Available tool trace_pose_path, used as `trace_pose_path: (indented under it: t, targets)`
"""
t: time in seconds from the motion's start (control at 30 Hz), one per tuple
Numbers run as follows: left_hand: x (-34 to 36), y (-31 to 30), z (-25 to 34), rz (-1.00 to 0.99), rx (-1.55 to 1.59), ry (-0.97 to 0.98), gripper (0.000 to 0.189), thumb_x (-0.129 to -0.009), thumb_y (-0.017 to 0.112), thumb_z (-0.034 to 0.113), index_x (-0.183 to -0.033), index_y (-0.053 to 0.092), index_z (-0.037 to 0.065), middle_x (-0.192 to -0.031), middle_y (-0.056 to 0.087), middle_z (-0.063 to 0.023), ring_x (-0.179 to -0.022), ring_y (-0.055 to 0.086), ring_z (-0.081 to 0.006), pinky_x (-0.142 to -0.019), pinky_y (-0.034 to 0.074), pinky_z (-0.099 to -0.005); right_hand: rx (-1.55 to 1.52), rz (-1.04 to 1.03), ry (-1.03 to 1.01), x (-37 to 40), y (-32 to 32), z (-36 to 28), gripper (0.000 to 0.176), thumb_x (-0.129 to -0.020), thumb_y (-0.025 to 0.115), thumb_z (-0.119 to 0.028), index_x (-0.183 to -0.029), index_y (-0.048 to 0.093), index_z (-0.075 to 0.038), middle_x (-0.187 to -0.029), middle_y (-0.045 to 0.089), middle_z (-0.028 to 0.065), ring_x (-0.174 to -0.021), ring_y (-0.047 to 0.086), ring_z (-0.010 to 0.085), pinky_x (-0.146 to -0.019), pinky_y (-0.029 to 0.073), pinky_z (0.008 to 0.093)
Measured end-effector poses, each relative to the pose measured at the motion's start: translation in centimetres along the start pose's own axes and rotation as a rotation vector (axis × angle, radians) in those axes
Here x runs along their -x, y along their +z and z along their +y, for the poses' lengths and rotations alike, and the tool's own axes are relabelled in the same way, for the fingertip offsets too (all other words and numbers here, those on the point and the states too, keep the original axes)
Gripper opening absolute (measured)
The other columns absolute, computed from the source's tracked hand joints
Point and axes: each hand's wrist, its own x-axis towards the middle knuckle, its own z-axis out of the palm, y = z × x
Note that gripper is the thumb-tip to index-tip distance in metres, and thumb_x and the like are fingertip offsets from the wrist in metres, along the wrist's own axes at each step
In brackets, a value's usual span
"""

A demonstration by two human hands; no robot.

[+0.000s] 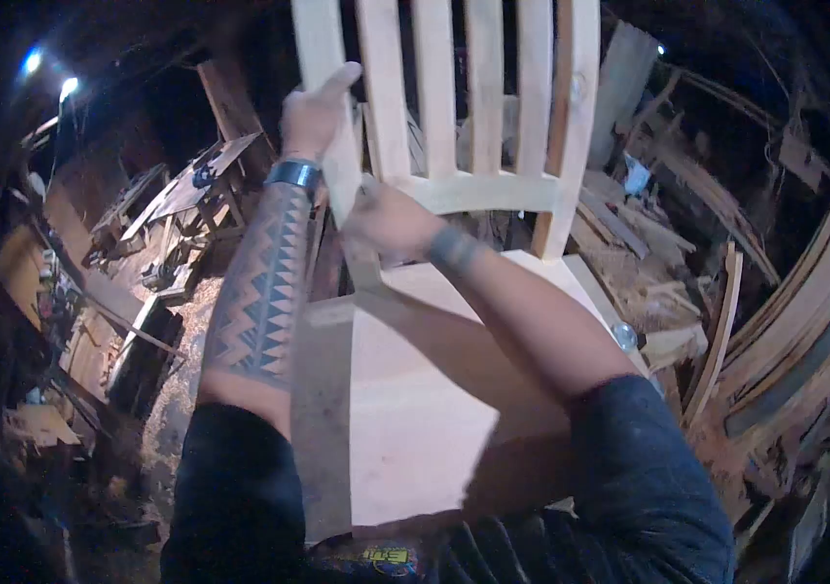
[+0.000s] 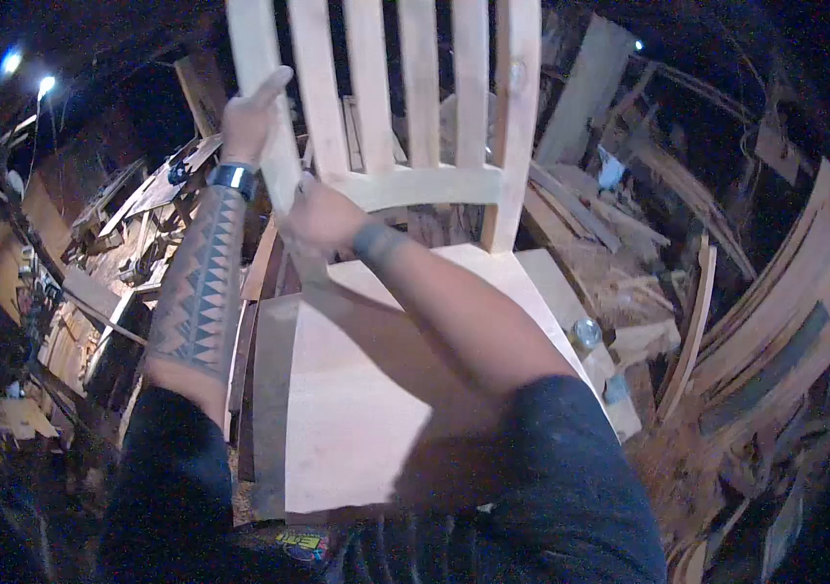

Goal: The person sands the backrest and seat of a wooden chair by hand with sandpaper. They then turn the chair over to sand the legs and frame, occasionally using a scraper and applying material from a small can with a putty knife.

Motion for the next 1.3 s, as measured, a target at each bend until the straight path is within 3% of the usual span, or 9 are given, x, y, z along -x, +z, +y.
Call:
trace_pose_path:
  t: [0.07,0.23,0.33,0.57,0.73,0.9,0.97,1.1,1.3]
  targets:
    - [0.0,-2.1,0.7,-0.008,0.104,-0.002,0.067,-0.08,0.085,0.055,-0.105,0.075,-0.006,-0.087,0.073,-0.0084,-0.075,0.068,-0.0169,-0.075,0.054,-0.0325,-0.115,0.083,0.043,-2.6,1.0,-1.4,0.101,-0.084,0.074,-0.023,-0.16,0.014,0.008,-0.123,0.066,0.0281,-0.09,0.074,0.0329,-0.063,0.061,0.039]
    - [-6.8,-2.2,6.5,-0.174,-0.003,0.228,0.067,-0.08,0.084,0.056,-0.104,0.075,-0.006,-0.089,0.074,-0.0095,-0.08,0.069,-0.0184,-0.079,0.053,-0.0332,-0.034,0.262,-0.124,-4.6,0.0,-4.1,0.072,-0.078,0.077,-0.03,-0.131,0.053,0.012,-0.103,0.072,0.0306,-0.096,0.075,0.0365,-0.085,0.06,0.0437]
    - [-7.4,-2.4,6.1,-0.177,-0.093,0.293,0.068,-0.08,0.084,0.056,-0.105,0.075,-0.006,-0.091,0.075,-0.0103,-0.084,0.07,-0.0194,-0.083,0.053,-0.0336,-0.186,0.234,0.011,-6.3,-1.2,-4.6,0.066,-0.081,0.076,-0.033,-0.127,0.058,0.011,-0.103,0.072,0.0307,-0.097,0.074,0.0385,-0.093,0.056,0.0472]
    - [-7.5,-2.5,5.4,-0.228,-0.056,0.379,0.069,-0.083,0.083,0.056,-0.11,0.075,-0.007,-0.1,0.075,-0.0103,-0.091,0.069,-0.0177,-0.087,0.051,-0.0319,0.068,0.745,-0.139,-8.8,1.7,-3.6,0.038,-0.101,0.061,-0.031,-0.097,0.07,0.006,-0.082,0.069,0.0283,-0.071,0.069,0.0423,-0.073,0.054,0.049]
    - [-7.8,-2.0,5.7,-0.188,0.024,0.253,0.066,-0.083,0.084,0.054,-0.109,0.075,-0.007,-0.099,0.075,-0.0092,-0.088,0.068,-0.0168,-0.085,0.051,-0.0307,0.046,0.659,-0.384,0.3,1.9,-2.4,0.039,-0.107,0.055,-0.029,-0.094,0.069,0.006,-0.077,0.067,0.0237,-0.074,0.066,0.0403,-0.072,0.051,0.0498]
    - [-6.9,-2.4,6.5,-0.222,0.032,0.152,0.057,-0.086,0.084,0.046,-0.105,0.075,-0.007,-0.09,0.073,-0.007,-0.078,0.066,-0.0141,-0.073,0.051,-0.0292,-0.1,0.317,-0.089,4.7,-1.2,-0.7,0.037,-0.106,0.055,-0.031,-0.103,0.075,-0.001,-0.079,0.07,0.0237,-0.076,0.07,0.0393,-0.076,0.054,0.0486]
    - [-6.5,-2.3,6.6,-0.192,0.001,0.356,0.046,-0.086,0.084,0.045,-0.094,0.076,0.0,-0.079,0.069,-0.0029,-0.065,0.063,-0.0112,-0.061,0.049,-0.0277,-0.032,0.363,-0.206,4.0,-1.8,0.6,0.034,-0.105,0.054,-0.027,-0.102,0.075,0.0,-0.078,0.071,0.022,-0.073,0.071,0.0366,-0.074,0.054,0.0475]
    - [-5.5,-2.3,7.5,-0.224,0.027,0.289,0.058,-0.09,0.08,0.046,-0.112,0.072,-0.007,-0.09,0.071,-0.0081,-0.08,0.065,-0.0126,-0.077,0.051,-0.029,-0.089,0.469,-0.352,2.7,-2.1,-0.4,0.034,-0.104,0.052,-0.023,-0.102,0.074,0.002,-0.077,0.071,0.0219,-0.066,0.07,0.0343,-0.072,0.055,0.0468]
    - [-6.7,-2.3,6.7,-0.151,-0.016,0.266,0.048,-0.087,0.084,0.044,-0.102,0.073,0.0,-0.083,0.068,-0.0009,-0.07,0.062,-0.0114,-0.065,0.05,-0.0281,-0.261,0.594,-0.308,0.6,-1.3,-2.7,0.034,-0.107,0.051,-0.025,-0.115,0.07,0.003,-0.089,0.074,0.0156,-0.079,0.071,0.025,-0.076,0.056,0.0403]
